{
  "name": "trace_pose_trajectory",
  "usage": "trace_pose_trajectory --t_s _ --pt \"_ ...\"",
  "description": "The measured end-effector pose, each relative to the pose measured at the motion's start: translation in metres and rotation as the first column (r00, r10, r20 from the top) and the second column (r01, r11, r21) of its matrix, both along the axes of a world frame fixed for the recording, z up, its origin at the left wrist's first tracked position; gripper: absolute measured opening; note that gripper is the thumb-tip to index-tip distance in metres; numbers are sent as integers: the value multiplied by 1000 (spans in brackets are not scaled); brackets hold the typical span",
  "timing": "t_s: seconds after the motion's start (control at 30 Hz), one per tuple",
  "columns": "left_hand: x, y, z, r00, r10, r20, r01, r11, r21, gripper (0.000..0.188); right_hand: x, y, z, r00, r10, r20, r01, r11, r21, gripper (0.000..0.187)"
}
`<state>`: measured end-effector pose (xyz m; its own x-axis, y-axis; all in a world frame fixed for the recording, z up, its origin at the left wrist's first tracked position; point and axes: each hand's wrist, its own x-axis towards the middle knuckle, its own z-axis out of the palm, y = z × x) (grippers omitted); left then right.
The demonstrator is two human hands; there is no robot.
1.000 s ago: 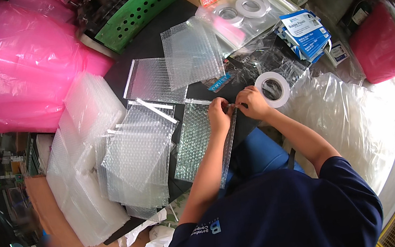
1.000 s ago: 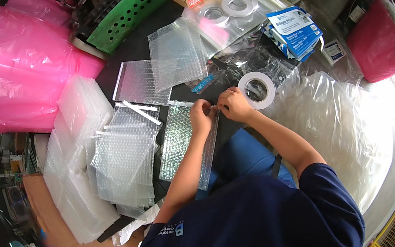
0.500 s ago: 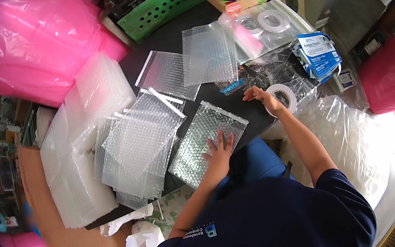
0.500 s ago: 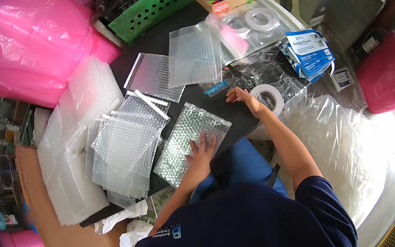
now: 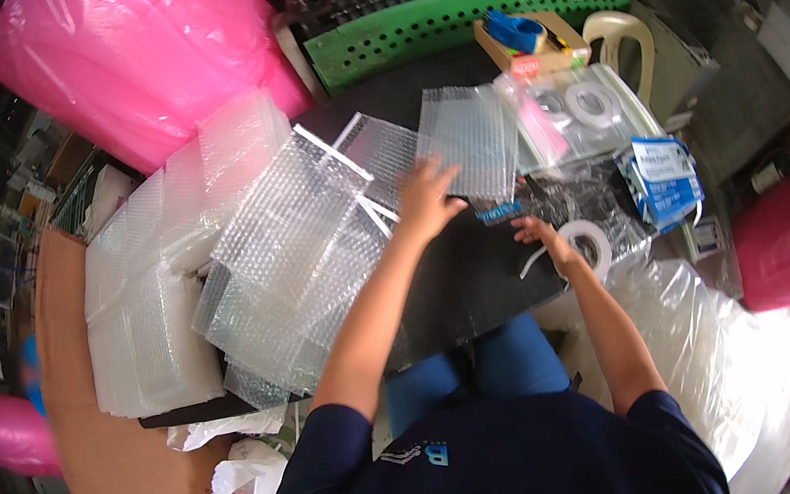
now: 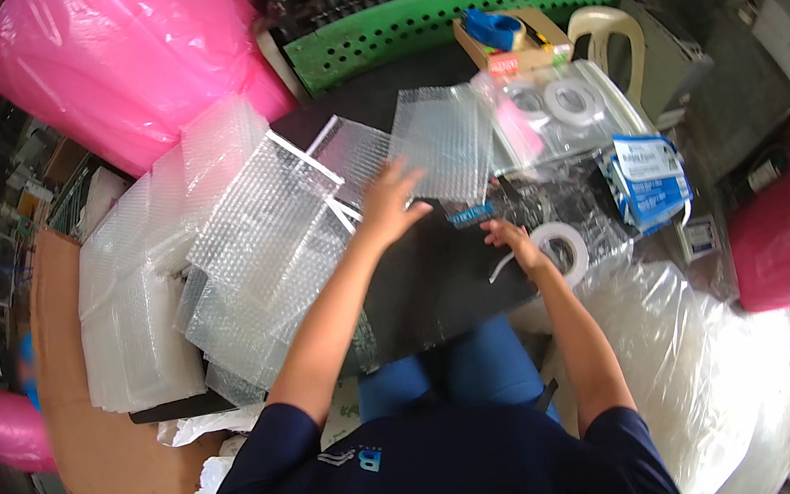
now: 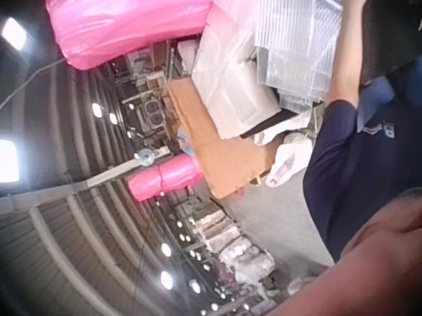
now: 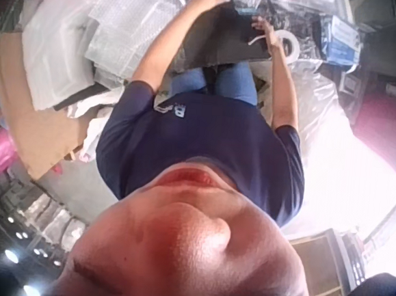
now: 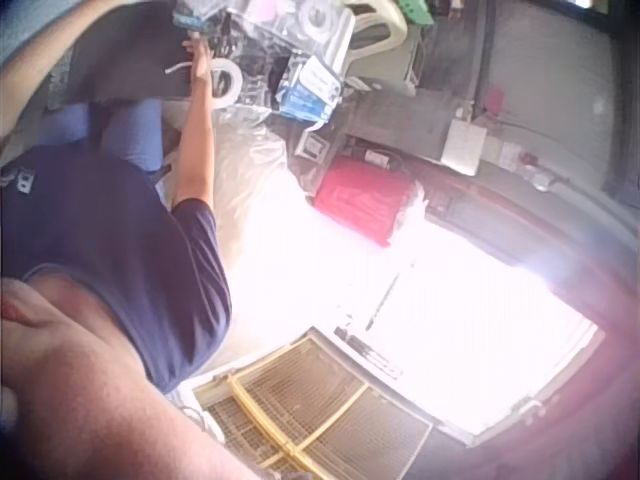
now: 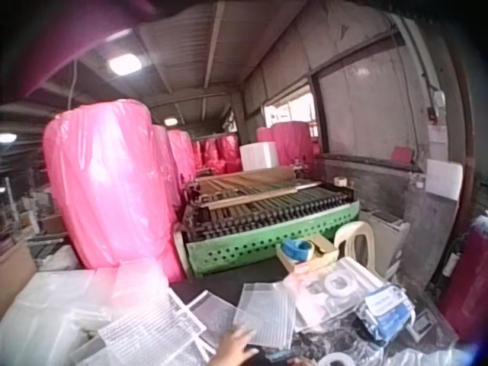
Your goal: The person sits at a table and seals multiple bubble wrap pouches using clear adhesive tape. They pick up each pouch, apply tape to the opening, and stack the sealed pouches on the table.
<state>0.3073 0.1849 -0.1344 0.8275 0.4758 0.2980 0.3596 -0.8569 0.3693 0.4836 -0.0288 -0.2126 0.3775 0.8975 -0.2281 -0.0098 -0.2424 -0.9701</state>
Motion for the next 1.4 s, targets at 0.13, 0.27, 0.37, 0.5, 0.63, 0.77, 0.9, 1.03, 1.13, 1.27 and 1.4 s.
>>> trace_pose_trajectory --t_s 0.13,0.27,0.37,0.5,0.63,0.77,0.9,1.03,1.13,1.27,1.4 --pt "52 7 -38 927 20 -375 -29 999 -20 69 -8 2 40 820 -118 560 -7 976 216 25" --pt "67 44 -74 961 -56 -271 28 994 -106 45 17 -32 60 504 -91 859 -29 992 122 51" --pt "62 40 -46 987 -104 -119 74 971 -229 30 21 -53 13 343 -94 935 23 996 91 52" --pt "3 -41 36 971 -171 165 153 981 118 29 21 -61 9 281 -78 957 154 987 35 46" --pt "-113 -114 49 952 -305 -36 297 944 -143 32 45 -82 58 542 30 840 91 991 -94 32" --pt "-198 -142 9 888 -283 -364 156 927 -341 30 33 -126 116 426 -121 897 137 988 68 24" --pt "-216 -151 10 845 -269 -462 114 935 -335 27 -12 -155 144 379 -178 908 272 959 74 26" --pt "-153 -163 38 994 -44 -105 -49 666 -745 32 -68 -148 147 376 -186 908 263 961 88 27" --pt "-109 -186 5 971 233 51 94 -177 -980 30 -94 -134 141 447 -154 881 224 973 56 27" --pt "-100 -183 -22 940 338 44 223 -512 -830 26 -111 -124 133 470 -115 875 196 980 23 29" --pt "-106 -170 -30 918 387 88 275 -458 -845 21 -114 -121 133 417 -20 909 123 992 -35 32"
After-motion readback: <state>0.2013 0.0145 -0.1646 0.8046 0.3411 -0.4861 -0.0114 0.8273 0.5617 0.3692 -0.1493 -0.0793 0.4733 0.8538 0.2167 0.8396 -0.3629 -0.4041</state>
